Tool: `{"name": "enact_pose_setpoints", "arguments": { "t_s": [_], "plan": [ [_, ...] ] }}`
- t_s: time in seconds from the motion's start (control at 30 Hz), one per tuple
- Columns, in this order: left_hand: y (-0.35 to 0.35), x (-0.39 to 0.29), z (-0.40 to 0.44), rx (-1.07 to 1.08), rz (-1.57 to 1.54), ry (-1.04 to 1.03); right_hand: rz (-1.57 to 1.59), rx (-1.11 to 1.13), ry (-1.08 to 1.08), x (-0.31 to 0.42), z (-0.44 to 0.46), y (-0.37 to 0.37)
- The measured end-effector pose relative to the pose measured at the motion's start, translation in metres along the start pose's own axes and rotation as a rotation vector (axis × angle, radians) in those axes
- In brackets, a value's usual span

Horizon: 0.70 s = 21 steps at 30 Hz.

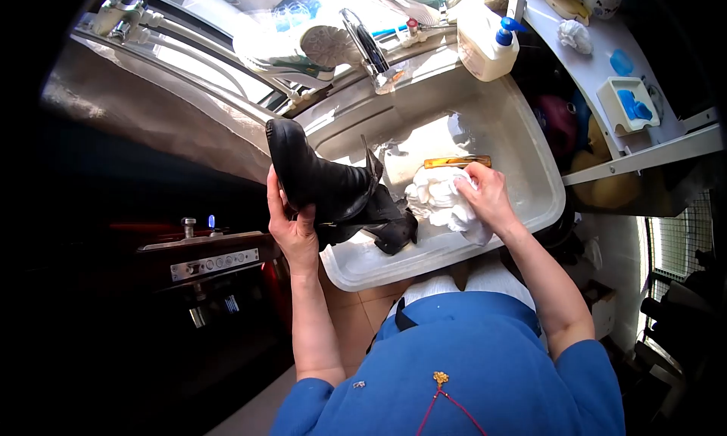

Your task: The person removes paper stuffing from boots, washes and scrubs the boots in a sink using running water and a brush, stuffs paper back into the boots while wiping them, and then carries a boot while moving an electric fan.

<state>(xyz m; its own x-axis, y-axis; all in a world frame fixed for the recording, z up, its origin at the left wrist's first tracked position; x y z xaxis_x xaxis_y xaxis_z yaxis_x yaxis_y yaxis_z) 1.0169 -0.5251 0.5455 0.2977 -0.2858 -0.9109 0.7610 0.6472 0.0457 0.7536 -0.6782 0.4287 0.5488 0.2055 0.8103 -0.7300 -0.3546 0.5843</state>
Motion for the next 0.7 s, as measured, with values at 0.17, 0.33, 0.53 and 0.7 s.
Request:
{"name": "enact_pose_setpoints", "arguments": {
  "t_s": [0.17, 0.33, 0.53, 0.7],
  "plan": [
    [-0.030, 0.009, -0.014, 0.092, 0.020, 0.057, 0.341, 0.523, 0.060, 0.040, -0.008, -0.032],
    [-0.044, 0.015, -0.023, 0.155, -0.003, 0.110, 0.434, 0.920, 0.281, 0.062, -0.031, -0.040],
    [-0.053, 0.006, -0.023, 0.116, -0.039, 0.098, 1.046, 0.851, -0.238, 0.049, -0.035, -0.060],
    [-0.056, 0.021, -0.044, 0.100, -0.099, 0.154, 1.509, 0.628, -0.420, 0.079, -0.031, -0.049]
  ]
}}
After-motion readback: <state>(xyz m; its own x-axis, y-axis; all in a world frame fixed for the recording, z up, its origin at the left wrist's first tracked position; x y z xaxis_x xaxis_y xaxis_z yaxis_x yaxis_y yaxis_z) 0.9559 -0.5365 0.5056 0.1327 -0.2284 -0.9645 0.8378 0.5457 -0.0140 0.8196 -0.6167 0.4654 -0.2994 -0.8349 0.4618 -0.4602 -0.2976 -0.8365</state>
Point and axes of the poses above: each hand's wrist, its own z-axis towards the middle knuckle, its own y-axis out of the back of the hand, x = y × z, the point moved 7 cm from there along z, towards the middle knuckle, and after that the axes turned 10 degrees about -z, right-handed, at the moved point
